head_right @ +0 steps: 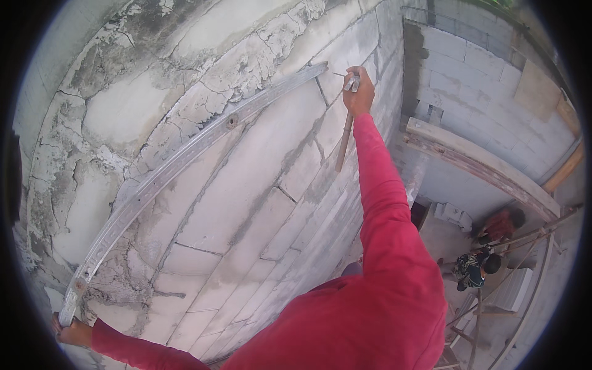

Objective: The person positions a long metal profile against a concrete wall and secures it using a hammer and nails. They repeatedly adjust the profile, hammer nails into the wall, and reposition the profile along the wall surface.

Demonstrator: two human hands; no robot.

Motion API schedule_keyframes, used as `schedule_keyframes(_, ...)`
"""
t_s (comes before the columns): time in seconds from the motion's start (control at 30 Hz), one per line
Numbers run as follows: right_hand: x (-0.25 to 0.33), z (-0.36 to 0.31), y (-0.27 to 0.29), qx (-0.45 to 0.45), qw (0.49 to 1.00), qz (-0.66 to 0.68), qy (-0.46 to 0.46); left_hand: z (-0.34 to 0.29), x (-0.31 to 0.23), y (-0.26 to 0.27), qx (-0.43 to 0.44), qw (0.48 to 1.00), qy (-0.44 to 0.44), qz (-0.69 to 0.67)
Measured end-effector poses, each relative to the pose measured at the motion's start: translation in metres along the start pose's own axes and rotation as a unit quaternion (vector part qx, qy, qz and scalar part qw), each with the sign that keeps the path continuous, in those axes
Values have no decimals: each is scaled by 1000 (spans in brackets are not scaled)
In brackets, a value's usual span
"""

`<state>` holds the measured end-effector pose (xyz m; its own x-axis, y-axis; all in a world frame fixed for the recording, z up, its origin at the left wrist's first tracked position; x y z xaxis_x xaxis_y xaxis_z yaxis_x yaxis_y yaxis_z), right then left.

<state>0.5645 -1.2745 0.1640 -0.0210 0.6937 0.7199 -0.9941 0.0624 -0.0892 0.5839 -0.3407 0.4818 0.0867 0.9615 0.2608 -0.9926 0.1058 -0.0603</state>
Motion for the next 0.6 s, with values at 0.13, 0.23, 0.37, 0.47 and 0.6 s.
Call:
schedule_keyframes(0.13,-32,20,-30,48,999,13,-20,-9,38,0,41,998,52,10)
schedule_keyframes(0.23,-38,29,-45,76,997,19,-17,-8,8,4,46,995,86,-8)
schedule_keyframes(0.37,-41,34,-56,103,994,9,-26,12,-62,20,3,981,148,-121)
schedule_keyframes(0.47,-43,36,-56,124,992,-1,-25,11,-47,19,-3,977,139,-162)
schedule_keyframes(0.6,-44,43,-56,152,988,30,4,-2,-26,9,-9,992,120,-44)
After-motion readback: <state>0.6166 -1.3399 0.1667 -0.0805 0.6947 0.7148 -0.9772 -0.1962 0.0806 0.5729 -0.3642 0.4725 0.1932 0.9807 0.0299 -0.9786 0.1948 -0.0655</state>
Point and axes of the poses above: each hand's wrist, its own z-axis towards the middle knuckle, its own y-axis out of the back of the hand, x = y × z, the point moved 5 cm from there along z, towards the middle knuckle, and after that the axes turned 3 degrees about -y, right-handed, at the moved point
